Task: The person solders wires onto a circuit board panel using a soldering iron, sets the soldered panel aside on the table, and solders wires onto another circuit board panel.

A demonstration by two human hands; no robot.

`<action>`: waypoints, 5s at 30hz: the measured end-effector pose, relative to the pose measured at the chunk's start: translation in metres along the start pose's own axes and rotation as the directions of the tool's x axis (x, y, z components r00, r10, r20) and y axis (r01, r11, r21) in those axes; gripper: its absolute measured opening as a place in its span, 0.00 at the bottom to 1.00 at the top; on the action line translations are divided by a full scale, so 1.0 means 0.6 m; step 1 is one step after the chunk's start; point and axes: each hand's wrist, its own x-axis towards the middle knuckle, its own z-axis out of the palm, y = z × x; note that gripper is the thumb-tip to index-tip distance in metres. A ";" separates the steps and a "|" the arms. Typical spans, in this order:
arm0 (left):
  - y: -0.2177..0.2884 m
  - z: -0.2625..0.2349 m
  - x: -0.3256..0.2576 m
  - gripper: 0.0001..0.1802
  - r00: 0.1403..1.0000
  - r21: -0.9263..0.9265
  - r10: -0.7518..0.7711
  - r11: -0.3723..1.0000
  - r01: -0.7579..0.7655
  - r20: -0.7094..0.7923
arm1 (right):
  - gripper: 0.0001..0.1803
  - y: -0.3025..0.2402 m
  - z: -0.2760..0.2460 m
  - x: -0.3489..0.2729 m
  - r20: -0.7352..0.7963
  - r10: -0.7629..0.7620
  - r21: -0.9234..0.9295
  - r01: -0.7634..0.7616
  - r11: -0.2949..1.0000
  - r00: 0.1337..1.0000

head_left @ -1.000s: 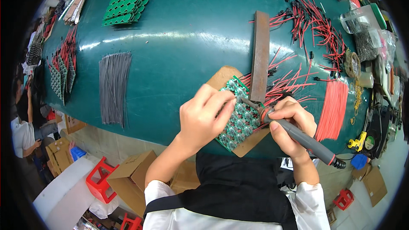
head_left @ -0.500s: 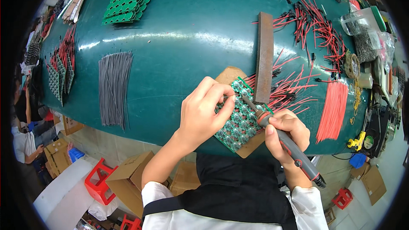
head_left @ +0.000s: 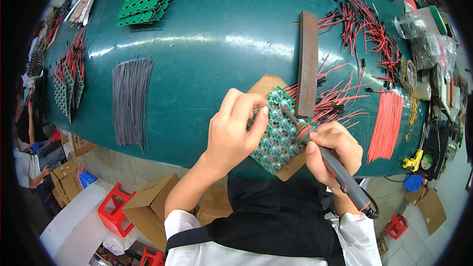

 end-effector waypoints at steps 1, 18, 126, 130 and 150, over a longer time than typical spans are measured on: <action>0.000 -0.006 -0.003 0.06 1.000 -0.019 -0.015 1.000 0.015 0.009 | 0.09 -0.002 -0.001 -0.001 -0.029 -0.017 0.017 0.017 1.000 0.999; -0.010 -0.004 -0.022 0.08 0.997 0.047 0.063 0.997 -0.066 0.053 | 0.08 -0.023 0.021 -0.022 0.015 0.043 0.063 -0.044 0.997 0.999; 0.007 -0.015 -0.095 0.02 0.951 -0.445 0.292 0.843 -0.304 -0.096 | 0.09 0.034 0.040 -0.055 -0.104 0.033 0.244 -0.007 0.970 0.994; 0.012 -0.065 -0.099 0.03 0.968 -0.235 0.154 0.951 -0.199 -0.199 | 0.24 0.005 0.014 -0.053 -0.119 0.158 0.293 -0.117 0.949 0.980; -0.039 -0.060 -0.136 0.03 0.916 -0.408 -0.058 0.905 -0.119 -0.396 | 0.16 0.052 0.012 -0.032 -0.147 0.099 0.575 0.004 0.818 0.984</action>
